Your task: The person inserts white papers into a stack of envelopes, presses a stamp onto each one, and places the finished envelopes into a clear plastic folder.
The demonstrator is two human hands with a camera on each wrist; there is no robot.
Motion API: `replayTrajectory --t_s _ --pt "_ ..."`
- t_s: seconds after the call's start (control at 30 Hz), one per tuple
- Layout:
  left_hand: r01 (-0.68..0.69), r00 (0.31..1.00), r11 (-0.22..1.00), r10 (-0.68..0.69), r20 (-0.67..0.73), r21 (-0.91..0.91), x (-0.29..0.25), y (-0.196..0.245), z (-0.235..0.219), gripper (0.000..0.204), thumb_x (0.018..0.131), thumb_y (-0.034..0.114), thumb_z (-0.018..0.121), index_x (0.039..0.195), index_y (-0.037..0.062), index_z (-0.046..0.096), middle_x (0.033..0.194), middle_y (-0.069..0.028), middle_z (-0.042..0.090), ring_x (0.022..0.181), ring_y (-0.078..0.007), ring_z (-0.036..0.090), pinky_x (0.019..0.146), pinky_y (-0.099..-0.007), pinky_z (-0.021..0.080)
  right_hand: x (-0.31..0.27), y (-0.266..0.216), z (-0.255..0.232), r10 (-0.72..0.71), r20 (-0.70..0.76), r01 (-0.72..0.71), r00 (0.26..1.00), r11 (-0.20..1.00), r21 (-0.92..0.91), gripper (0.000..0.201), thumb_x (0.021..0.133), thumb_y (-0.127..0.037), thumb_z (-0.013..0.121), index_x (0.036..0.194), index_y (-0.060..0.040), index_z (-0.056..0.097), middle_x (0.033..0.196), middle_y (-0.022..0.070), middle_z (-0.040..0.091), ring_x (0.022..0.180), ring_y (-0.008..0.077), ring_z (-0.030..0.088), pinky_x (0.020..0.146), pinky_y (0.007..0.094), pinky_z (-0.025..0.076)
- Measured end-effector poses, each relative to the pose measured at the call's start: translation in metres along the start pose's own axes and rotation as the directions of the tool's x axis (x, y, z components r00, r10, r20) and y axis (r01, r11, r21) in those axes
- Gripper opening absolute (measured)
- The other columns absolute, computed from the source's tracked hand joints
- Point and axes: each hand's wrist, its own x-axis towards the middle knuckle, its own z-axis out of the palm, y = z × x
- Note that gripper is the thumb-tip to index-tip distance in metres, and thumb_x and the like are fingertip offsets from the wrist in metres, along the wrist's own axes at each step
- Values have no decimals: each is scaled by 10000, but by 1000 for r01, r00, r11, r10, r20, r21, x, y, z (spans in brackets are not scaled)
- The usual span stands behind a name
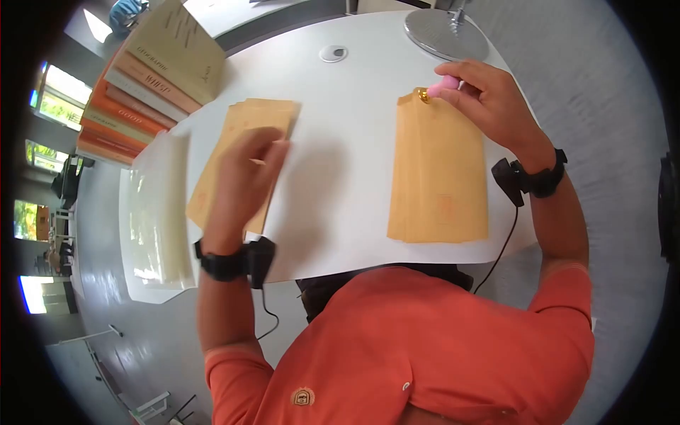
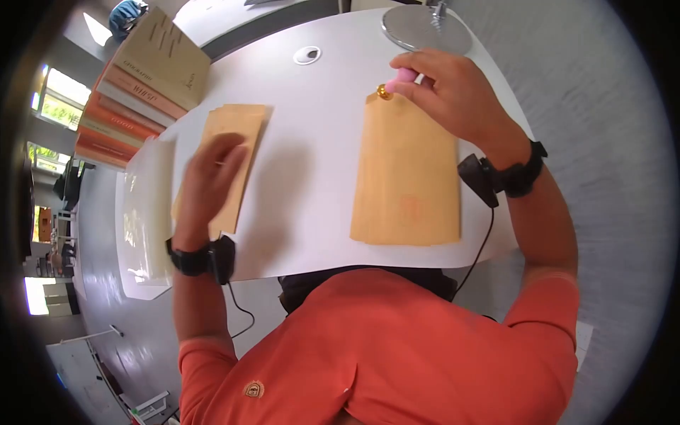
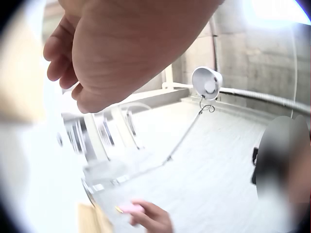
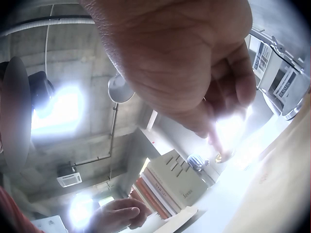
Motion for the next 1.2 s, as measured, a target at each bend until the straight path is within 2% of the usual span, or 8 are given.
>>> replayTrajectory --t_s 0.07,0.13,0.27,0.47,0.8,0.87,0.97,1.2 --pt "-35 965 998 45 259 -45 6 35 51 346 956 199 707 1233 12 618 810 -86 662 720 -146 625 693 -292 520 -2 2 -2 2 -7 -2 1000 1000 -11 306 887 -221 740 1106 -12 698 885 94 687 651 188 620 631 300 505" --pt "-66 944 998 67 324 -12 16 55 98 545 883 328 773 1286 20 573 824 -141 682 729 -269 684 681 -361 536 -9 1 -6 43 -35 -43 998 999 12 318 891 -233 749 1104 -2 699 889 91 692 650 164 617 628 279 508" --pt "-73 922 996 83 377 -41 24 64 141 554 866 276 774 1306 13 562 840 -153 695 745 -285 696 685 -368 547 -27 -6 -17 48 -17 -48 999 998 -41 330 893 -245 759 1099 7 701 890 84 693 646 143 600 623 266 505" --pt "202 895 924 -40 444 -324 26 42 108 415 928 169 688 1312 42 598 779 -22 645 698 -92 618 611 -270 508 -39 3 -15 72 -16 -73 997 996 -44 326 899 -240 758 1086 20 702 879 84 688 641 128 580 614 262 494" --pt "327 883 944 -287 371 -48 1 -17 37 187 965 129 609 1069 30 729 781 14 603 665 -57 509 611 -254 462 -4 -19 24 -85 16 84 996 994 74 304 895 -157 726 1147 3 670 902 67 665 650 137 604 612 261 492" --pt "129 945 991 -115 307 -28 -6 -17 41 179 942 109 617 1046 10 723 783 -28 610 681 -106 543 650 -297 476 8 -31 31 -100 46 94 994 990 109 297 890 -141 720 1147 -3 668 909 66 664 653 146 610 617 268 496" --pt "80 956 997 -78 283 4 -12 1 41 175 919 100 627 1034 12 724 804 -86 620 712 -176 584 687 -330 491 21 -50 39 -125 162 120 979 992 44 272 929 -106 692 1178 -2 664 901 42 641 696 91 569 640 233 473" --pt "15 972 997 5 234 -81 -15 -12 42 175 909 97 628 1039 45 734 856 -116 647 744 -223 609 708 -342 500 50 -58 85 -204 212 230 956 967 -107 227 897 -203 684 1080 -69 684 931 90 686 784 298 670 686 380 532"
